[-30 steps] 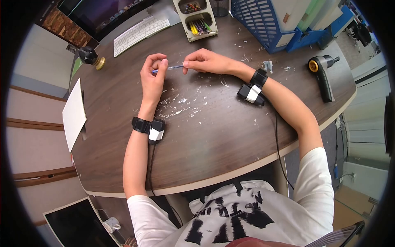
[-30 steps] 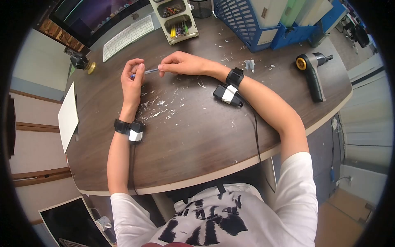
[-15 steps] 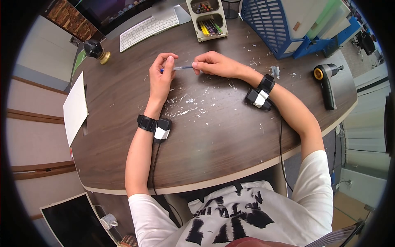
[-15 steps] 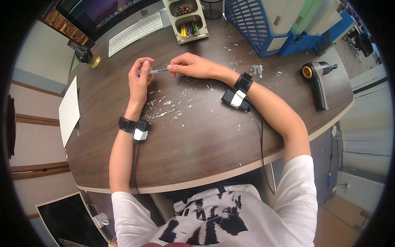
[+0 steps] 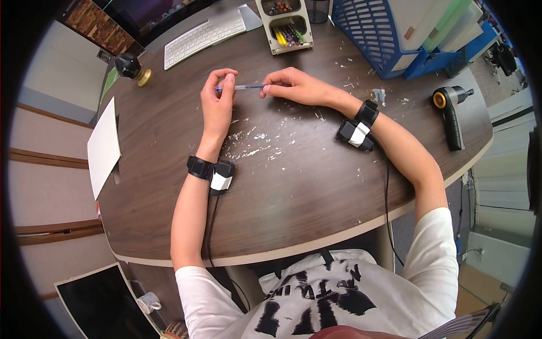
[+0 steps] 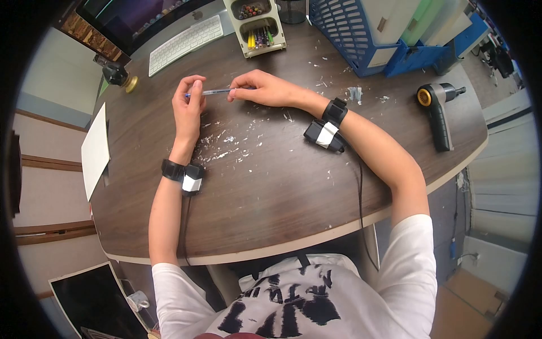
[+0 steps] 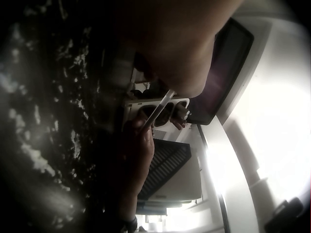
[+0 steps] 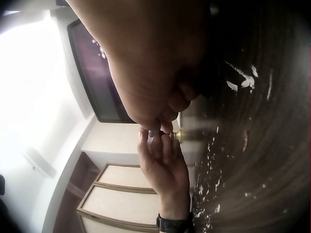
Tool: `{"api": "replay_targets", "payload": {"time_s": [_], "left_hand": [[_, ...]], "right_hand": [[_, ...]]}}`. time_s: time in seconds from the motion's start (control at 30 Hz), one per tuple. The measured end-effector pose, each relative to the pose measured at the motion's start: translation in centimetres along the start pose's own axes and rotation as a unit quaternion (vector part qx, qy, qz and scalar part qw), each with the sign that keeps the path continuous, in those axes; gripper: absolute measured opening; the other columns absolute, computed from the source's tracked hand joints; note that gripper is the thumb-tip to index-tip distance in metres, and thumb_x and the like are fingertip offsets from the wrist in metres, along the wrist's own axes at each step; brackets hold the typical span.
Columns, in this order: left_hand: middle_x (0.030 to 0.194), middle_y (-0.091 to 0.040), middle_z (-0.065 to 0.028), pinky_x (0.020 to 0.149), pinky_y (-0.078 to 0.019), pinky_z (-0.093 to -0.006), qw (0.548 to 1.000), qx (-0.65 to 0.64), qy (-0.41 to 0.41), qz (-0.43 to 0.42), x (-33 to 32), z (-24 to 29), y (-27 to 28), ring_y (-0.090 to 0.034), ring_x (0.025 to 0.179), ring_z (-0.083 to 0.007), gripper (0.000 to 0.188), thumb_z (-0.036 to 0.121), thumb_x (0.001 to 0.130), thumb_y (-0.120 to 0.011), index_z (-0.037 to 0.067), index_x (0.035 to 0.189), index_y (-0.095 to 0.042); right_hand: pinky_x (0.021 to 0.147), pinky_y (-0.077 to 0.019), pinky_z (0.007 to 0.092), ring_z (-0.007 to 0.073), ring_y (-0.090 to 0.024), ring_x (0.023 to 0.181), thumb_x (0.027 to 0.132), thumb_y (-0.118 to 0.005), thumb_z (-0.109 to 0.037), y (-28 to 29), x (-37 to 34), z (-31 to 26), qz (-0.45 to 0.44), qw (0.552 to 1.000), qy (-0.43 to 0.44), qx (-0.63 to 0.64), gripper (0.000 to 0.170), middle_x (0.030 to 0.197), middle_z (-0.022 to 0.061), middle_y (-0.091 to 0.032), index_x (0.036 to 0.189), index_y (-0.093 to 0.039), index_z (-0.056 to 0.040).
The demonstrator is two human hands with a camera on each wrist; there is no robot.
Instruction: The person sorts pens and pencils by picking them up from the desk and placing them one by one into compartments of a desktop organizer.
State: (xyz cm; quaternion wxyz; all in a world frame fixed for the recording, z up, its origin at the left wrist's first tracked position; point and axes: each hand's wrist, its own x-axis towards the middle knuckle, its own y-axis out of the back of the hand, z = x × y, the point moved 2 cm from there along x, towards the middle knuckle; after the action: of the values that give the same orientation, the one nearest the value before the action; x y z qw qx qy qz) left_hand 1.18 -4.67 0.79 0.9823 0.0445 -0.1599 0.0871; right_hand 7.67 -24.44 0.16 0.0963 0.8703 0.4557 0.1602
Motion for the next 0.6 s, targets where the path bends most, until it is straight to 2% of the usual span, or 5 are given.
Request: {"api": "replay_targets", "payload": {"time_s": [0.13, 0.23, 0.27, 0.43, 0.6], "left_hand": [[0.062, -0.039, 0.01, 0.047, -0.022, -0.0215, 1.0, 0.017, 0.002, 0.0, -0.1, 0.1, 0.1, -0.032, 0.053, 0.0, 0.02, 0.022, 0.102, -0.057, 0.003, 0.105, -0.062], [0.061, -0.038, 0.01, 0.047, -0.0217, -0.0219, 1.0, 0.018, -0.005, -0.011, 0.0, -0.2, 0.2, -0.032, 0.052, -0.0002, 0.02, 0.023, 0.102, -0.057, 0.003, 0.105, -0.061], [0.061, -0.038, 0.0099, 0.047, -0.0216, -0.0221, 1.0, 0.01, -0.003, -0.015, -0.1, -0.3, 0.2, -0.032, 0.052, -0.0002, 0.021, 0.023, 0.102, -0.057, 0.003, 0.105, -0.061], [0.06, -0.039, 0.0098, 0.047, -0.022, -0.0222, 1.0, -0.012, 0.001, -0.023, -0.1, -0.2, 0.1, -0.032, 0.052, -0.0007, 0.021, 0.023, 0.103, -0.056, 0.003, 0.105, -0.061], [0.063, -0.039, 0.007, 0.047, -0.0276, -0.0202, 0.999, -0.047, -0.003, -0.005, 0.1, -0.1, 0.2, -0.035, 0.053, -0.0022, 0.02, 0.022, 0.104, -0.054, 0.003, 0.107, -0.058]], "right_hand": [[0.065, -0.0356, 0.0245, 0.0054, -0.04, 0.072, 0.104, -0.05, -0.036, 0.2, -0.4, -0.9, -0.039, 0.999, -0.025, -0.026, 0.036, 0.074, -0.0048, -0.047, 0.098, -0.062, -0.0032], [0.07, -0.0402, 0.0292, 0.0105, -0.047, 0.074, 0.104, -0.049, -0.034, 0.1, 0.0, -0.8, -0.039, 0.998, 0.0, -0.053, 0.037, 0.075, -0.0001, -0.054, 0.095, -0.064, -0.002], [0.064, -0.0352, 0.0261, 0.0073, -0.039, 0.071, 0.105, -0.047, -0.037, 0.0, -0.1, -0.8, -0.039, 0.998, 0.02, -0.044, 0.036, 0.074, -0.004, -0.045, 0.096, -0.061, -0.004], [0.065, -0.0358, 0.0268, 0.0083, -0.04, 0.072, 0.105, -0.048, -0.036, 0.0, -0.4, -1.6, -0.03, 0.998, 0.025, -0.051, 0.036, 0.075, -0.0029, -0.046, 0.097, -0.061, -0.0027], [0.066, -0.0411, 0.0214, 0.0029, -0.048, 0.075, 0.101, -0.058, -0.02, 0.3, -0.4, -1.6, 0.113, 0.992, 0.056, -0.01, 0.018, 0.087, -0.0024, -0.056, 0.103, -0.062, -0.0023]]}}
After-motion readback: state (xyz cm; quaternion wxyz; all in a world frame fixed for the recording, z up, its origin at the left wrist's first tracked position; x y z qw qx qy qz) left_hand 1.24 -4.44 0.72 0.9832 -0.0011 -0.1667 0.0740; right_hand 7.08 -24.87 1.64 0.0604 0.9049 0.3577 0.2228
